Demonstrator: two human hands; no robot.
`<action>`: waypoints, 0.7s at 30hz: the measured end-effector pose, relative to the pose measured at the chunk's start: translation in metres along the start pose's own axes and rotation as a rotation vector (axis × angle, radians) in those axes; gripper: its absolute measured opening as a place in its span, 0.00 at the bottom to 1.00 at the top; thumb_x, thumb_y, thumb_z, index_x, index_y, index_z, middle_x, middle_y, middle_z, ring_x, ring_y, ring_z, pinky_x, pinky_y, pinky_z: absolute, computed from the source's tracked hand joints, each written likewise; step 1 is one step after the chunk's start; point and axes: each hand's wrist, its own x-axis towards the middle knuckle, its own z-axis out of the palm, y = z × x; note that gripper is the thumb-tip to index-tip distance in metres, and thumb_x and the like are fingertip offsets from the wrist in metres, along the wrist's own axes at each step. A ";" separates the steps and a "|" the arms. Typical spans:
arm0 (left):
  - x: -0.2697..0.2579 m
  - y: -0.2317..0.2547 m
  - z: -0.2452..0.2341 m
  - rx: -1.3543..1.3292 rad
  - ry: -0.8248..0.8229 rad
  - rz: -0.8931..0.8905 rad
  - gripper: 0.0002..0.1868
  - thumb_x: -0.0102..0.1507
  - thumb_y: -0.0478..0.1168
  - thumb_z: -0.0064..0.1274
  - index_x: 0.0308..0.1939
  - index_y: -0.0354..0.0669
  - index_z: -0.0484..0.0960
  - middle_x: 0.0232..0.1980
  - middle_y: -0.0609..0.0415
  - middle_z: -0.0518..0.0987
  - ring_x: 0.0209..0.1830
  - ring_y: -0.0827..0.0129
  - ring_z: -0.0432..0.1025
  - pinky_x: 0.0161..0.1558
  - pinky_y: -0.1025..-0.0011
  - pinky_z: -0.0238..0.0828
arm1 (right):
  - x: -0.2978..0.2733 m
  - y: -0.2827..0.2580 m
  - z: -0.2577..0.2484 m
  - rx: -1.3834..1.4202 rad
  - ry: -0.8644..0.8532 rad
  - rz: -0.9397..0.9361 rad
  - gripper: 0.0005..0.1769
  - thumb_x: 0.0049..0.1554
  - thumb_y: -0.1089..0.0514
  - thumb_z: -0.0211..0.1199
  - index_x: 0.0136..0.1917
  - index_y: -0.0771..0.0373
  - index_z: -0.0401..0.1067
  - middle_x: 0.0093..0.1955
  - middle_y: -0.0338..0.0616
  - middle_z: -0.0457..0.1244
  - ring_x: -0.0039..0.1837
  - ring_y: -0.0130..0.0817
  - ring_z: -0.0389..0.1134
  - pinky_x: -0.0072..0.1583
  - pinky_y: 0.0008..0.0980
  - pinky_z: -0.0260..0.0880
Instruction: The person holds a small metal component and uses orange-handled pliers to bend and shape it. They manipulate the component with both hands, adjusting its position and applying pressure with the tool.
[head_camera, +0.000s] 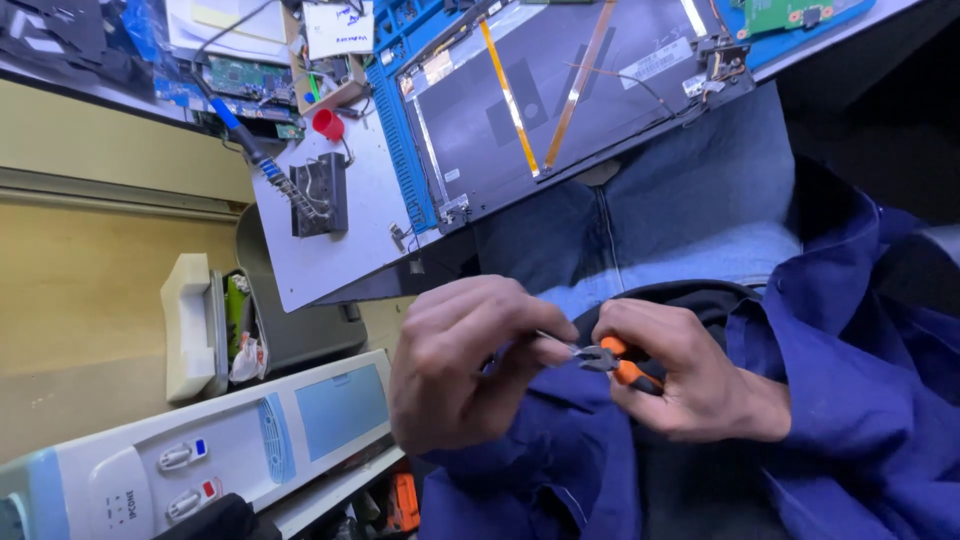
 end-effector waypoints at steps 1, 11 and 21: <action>-0.013 -0.005 0.007 -0.063 0.172 -0.096 0.16 0.71 0.44 0.42 0.33 0.39 0.76 0.30 0.53 0.79 0.23 0.63 0.71 0.33 0.67 0.67 | 0.002 -0.001 0.002 -0.010 -0.049 -0.002 0.25 0.63 0.38 0.46 0.39 0.60 0.61 0.33 0.40 0.54 0.34 0.36 0.52 0.39 0.35 0.54; -0.097 -0.099 0.053 -0.388 0.385 -0.228 0.19 0.70 0.49 0.49 0.32 0.42 0.85 0.21 0.57 0.73 0.18 0.71 0.65 0.28 0.76 0.68 | 0.005 0.014 0.027 0.035 -0.038 0.117 0.07 0.41 0.68 0.60 0.34 0.60 0.66 0.26 0.48 0.55 0.27 0.53 0.59 0.32 0.38 0.61; -0.076 -0.087 0.074 -0.467 0.548 -0.188 0.16 0.73 0.43 0.48 0.35 0.39 0.83 0.26 0.54 0.75 0.24 0.75 0.67 0.32 0.76 0.69 | -0.003 0.027 0.020 -0.095 -0.049 0.292 0.03 0.48 0.63 0.61 0.38 0.58 0.69 0.27 0.48 0.57 0.29 0.50 0.60 0.35 0.38 0.65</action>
